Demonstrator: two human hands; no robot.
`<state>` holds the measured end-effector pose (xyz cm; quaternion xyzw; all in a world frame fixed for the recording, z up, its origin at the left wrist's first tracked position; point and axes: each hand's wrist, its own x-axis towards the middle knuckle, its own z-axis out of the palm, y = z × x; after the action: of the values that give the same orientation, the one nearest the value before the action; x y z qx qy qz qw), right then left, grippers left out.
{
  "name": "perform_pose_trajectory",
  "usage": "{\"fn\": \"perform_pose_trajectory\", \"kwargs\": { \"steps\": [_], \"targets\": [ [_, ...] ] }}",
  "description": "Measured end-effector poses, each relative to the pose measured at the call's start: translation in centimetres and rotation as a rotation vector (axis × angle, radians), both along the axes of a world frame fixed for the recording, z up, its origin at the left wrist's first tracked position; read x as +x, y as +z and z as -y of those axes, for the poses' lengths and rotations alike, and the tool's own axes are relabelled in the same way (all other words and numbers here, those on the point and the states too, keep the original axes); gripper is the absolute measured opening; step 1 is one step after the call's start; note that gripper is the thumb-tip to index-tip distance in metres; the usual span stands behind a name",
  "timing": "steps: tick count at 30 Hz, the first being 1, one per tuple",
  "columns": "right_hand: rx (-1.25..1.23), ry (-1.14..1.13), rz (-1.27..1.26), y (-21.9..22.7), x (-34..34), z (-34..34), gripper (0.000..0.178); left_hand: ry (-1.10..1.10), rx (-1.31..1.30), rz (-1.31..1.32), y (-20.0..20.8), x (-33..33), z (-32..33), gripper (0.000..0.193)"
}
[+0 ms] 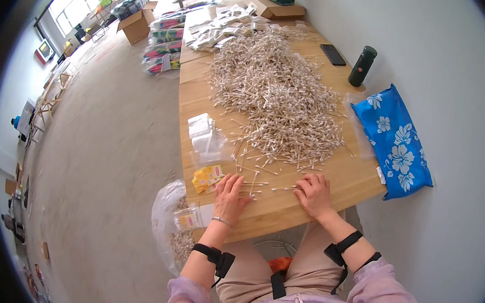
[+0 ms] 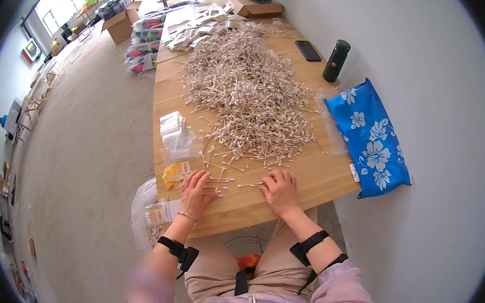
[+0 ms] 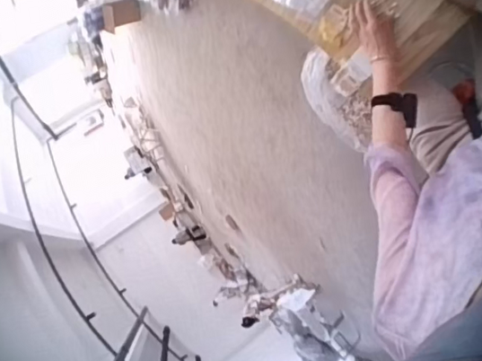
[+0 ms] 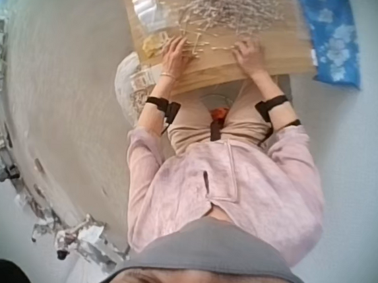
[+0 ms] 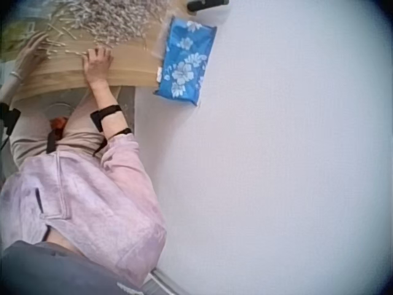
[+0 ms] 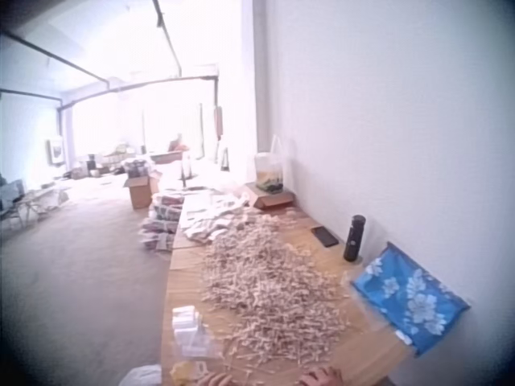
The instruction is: Packing bundles of cotton swabs into small plastic bags.
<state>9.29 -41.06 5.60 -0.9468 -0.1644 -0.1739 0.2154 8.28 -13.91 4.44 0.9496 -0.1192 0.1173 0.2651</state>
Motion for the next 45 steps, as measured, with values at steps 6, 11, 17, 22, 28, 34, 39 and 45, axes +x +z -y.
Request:
{"fn": "perform_pose_trajectory", "kwargs": {
  "steps": [6,11,17,22,28,34,39,45],
  "targets": [
    [0.050,-0.176,0.094,-0.6,2.4,-1.1,0.010,-0.016,0.004,-0.014,0.0,-0.4,-0.5,0.065],
    [0.033,0.230,-0.026,-0.2,0.1,-6.3,0.010,0.020,-0.003,0.011,0.0,-0.3,-0.5,0.065],
    [-0.020,0.397,0.061,1.2,-3.2,-6.6,0.015,0.058,-0.023,-0.010,-0.7,-0.4,-0.8,0.064],
    [-0.052,0.883,-0.184,0.5,-4.3,-3.9,0.027,0.073,-0.048,0.025,-0.4,0.0,-0.6,0.066],
    [0.036,0.496,-0.078,1.7,-0.1,-7.9,0.032,0.122,0.043,-0.001,-0.4,0.2,-1.2,0.068],
    [-0.016,0.387,0.047,-1.6,3.6,-8.6,0.025,0.078,0.061,0.033,0.3,-0.8,-0.8,0.061],
    [0.045,0.282,-0.002,-2.5,2.4,-7.1,0.013,0.067,-0.017,0.063,0.1,-1.5,-1.3,0.042],
    [0.032,0.103,0.061,-1.8,2.0,-6.4,0.010,0.090,-0.106,0.054,-0.9,-1.9,-0.9,0.023]
  ]
}}
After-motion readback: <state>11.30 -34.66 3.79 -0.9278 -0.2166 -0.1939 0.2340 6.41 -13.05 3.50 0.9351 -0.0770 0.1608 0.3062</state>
